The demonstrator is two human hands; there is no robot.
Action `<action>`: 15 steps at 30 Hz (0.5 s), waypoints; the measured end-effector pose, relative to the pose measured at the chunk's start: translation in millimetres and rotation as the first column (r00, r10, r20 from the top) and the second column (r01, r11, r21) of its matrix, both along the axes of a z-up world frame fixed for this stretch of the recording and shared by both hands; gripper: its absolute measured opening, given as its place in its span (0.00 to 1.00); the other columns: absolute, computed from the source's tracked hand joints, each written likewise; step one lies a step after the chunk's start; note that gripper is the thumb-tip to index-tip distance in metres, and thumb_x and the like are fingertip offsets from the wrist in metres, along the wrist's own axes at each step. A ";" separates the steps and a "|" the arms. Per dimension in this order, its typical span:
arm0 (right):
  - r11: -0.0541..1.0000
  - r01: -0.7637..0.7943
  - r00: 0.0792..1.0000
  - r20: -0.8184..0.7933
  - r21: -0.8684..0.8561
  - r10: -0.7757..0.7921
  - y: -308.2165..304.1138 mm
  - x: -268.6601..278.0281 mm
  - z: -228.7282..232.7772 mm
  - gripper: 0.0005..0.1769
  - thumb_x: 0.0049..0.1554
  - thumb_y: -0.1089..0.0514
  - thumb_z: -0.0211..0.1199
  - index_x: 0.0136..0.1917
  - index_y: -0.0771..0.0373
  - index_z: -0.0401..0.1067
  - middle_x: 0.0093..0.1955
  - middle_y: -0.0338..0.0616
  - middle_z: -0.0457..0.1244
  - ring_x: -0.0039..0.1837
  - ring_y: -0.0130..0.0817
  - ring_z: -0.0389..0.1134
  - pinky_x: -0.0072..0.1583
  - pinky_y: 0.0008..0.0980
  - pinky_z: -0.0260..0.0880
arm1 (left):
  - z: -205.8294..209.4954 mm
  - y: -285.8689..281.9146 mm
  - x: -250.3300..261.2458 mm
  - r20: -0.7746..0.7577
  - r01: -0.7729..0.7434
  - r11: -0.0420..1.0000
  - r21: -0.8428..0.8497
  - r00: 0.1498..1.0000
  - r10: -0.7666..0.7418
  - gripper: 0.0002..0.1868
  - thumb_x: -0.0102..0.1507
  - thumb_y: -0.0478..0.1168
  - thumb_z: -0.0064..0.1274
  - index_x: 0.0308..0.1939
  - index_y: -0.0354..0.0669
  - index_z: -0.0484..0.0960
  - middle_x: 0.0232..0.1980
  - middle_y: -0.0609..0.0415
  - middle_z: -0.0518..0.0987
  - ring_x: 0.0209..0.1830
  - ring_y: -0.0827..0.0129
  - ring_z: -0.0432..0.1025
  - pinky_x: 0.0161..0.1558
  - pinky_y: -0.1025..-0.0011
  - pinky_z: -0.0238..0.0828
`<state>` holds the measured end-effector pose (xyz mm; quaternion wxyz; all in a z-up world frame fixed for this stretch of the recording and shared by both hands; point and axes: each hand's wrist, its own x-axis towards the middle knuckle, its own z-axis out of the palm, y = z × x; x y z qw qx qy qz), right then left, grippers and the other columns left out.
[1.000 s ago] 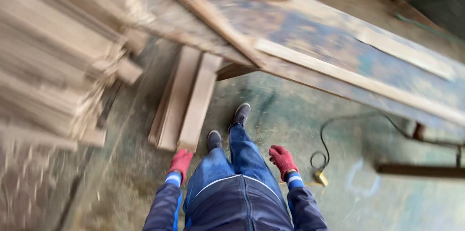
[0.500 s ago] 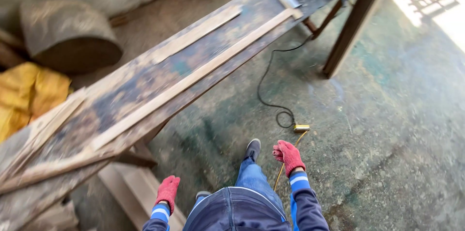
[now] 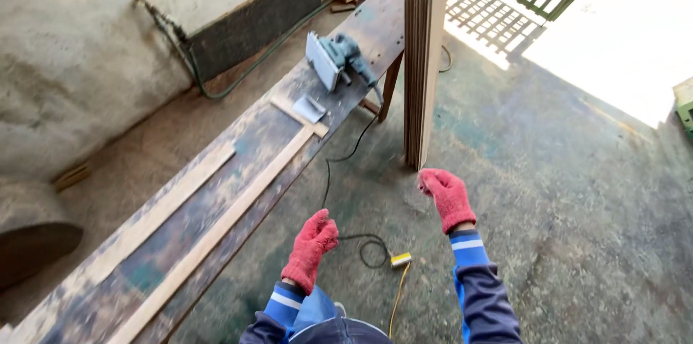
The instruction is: Sanding a piece of wood using a power sander and manual sandpaper.
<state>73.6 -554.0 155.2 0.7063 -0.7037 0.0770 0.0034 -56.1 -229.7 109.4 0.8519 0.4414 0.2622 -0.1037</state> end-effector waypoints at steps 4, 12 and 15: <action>0.915 0.098 0.986 0.162 -0.392 -0.037 1.2 101.9 60.3 0.05 0.61 0.58 0.65 0.50 0.54 0.79 0.42 0.39 0.71 0.41 0.27 0.67 0.44 0.27 0.71 | 10.6 -5.3 91.3 0.076 0.069 0.996 0.050 0.994 -0.072 0.36 0.60 0.33 0.60 0.74 0.51 0.73 0.60 0.50 0.78 0.50 0.65 0.72 0.45 0.68 0.71; 0.632 0.234 0.948 0.318 -0.739 0.021 -43.0 330.8 57.2 0.24 0.57 0.53 0.68 0.67 0.49 0.75 0.63 0.47 0.69 0.67 0.45 0.68 0.69 0.46 0.67 | 119.4 -25.5 322.5 0.471 0.054 0.966 0.251 0.865 -0.171 0.44 0.61 0.40 0.66 0.79 0.46 0.61 0.79 0.40 0.62 0.78 0.53 0.59 0.72 0.55 0.61; 0.481 0.254 0.948 0.315 -0.839 0.049 -43.6 370.2 62.5 0.28 0.57 0.52 0.67 0.72 0.48 0.71 0.67 0.48 0.67 0.71 0.48 0.65 0.72 0.48 0.64 | 155.6 -41.7 399.7 0.468 0.089 0.855 0.511 0.805 -0.364 0.50 0.60 0.50 0.67 0.81 0.53 0.55 0.80 0.46 0.62 0.79 0.56 0.57 0.76 0.56 0.56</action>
